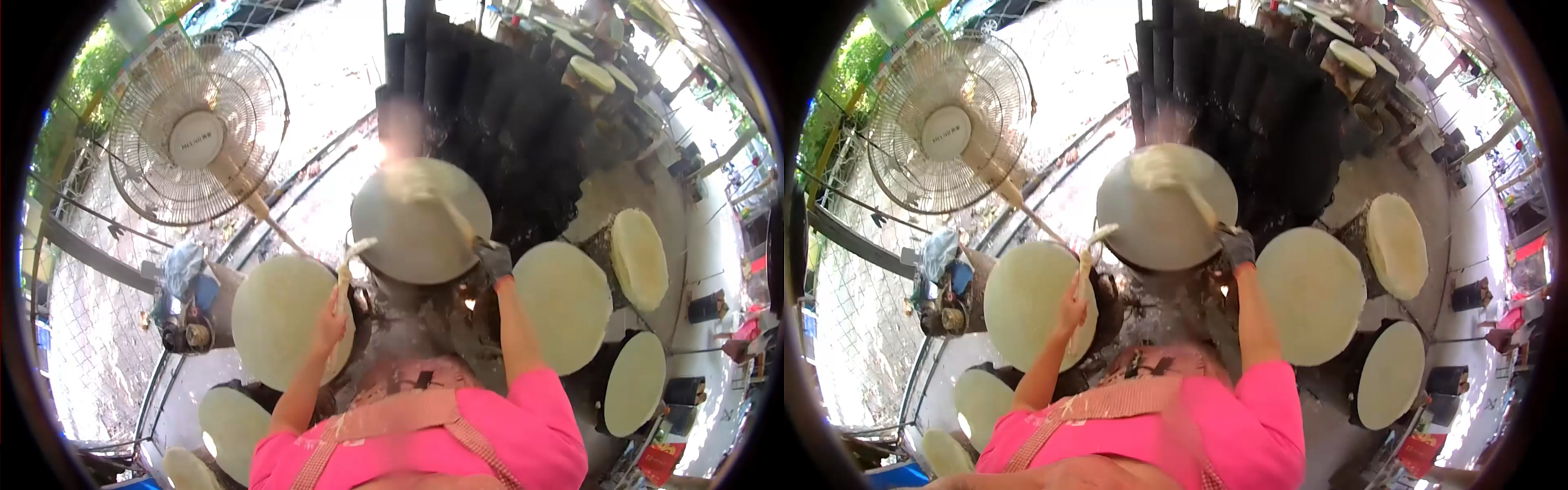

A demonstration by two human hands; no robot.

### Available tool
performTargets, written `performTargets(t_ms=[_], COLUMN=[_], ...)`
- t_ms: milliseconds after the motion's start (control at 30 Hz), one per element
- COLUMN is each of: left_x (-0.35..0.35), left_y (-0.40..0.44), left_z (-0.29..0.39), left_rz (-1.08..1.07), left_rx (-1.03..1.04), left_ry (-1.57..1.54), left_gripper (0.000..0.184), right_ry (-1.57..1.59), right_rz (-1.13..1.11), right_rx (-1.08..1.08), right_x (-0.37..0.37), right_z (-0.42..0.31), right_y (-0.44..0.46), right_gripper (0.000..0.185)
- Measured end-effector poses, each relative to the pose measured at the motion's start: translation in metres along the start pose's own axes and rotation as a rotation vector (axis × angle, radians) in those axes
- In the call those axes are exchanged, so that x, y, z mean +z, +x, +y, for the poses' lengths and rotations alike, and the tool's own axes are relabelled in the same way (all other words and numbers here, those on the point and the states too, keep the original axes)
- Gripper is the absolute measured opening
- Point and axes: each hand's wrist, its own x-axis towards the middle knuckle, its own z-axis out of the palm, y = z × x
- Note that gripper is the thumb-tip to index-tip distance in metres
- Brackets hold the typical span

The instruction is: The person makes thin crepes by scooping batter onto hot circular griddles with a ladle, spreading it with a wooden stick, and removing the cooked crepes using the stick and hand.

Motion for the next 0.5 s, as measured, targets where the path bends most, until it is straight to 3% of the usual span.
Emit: performTargets(t_ms=[33,67,100,200,233,300,333,367,433,500], left_x=[0.003,0.005,0.007,0.017,0.018,0.021,0.022,0.025,0.030,0.040], left_y=[0.000,-0.001,0.001,0.003,0.006,0.002,0.003,0.001,0.010,-0.002], left_z=[-0.004,-0.005,-0.005,-0.017,-0.017,0.000,0.000,-0.005,-0.026,0.002], left_rz=[0.007,0.012,0.014,0.019,0.027,0.062,0.081,0.094,0.141,0.147], left_rx=[-0.004,-0.006,-0.007,0.014,0.024,-0.010,0.001,0.003,0.071,-0.007], left_ry=[0.022,-0.006,-0.031,-0.095,-0.102,-0.035,0.032,0.097,0.088,-0.037], left_gripper=[0.066,0.067,0.068,0.069,0.069,0.069,0.069,0.068,0.068,0.068], right_ry=[0.495,-0.355,-1.187,-0.644,-0.877,-0.179,0.205,0.443,0.183,-0.565], right_rz=[0.116,-0.080,-0.060,0.016,-0.015,-0.208,-0.115,-0.116,-0.041,-0.377], right_rx=[0.219,0.002,-0.310,-0.400,-0.925,-0.061,0.329,0.763,0.574,-0.117], right_x=[-0.006,0.004,0.016,0.055,0.039,0.000,-0.015,-0.032,-0.023,-0.009], right_z=[0.044,0.006,-0.044,-0.056,-0.099,-0.082,-0.092,-0.013,-0.068,-0.010], right_y=[0.025,0.006,-0.018,-0.017,-0.034,-0.014,-0.006,0.063,0.037,0.045], right_gripper=[0.031,0.026,0.021,0.014,0.016,0.027,0.031,0.025,0.017,0.028])
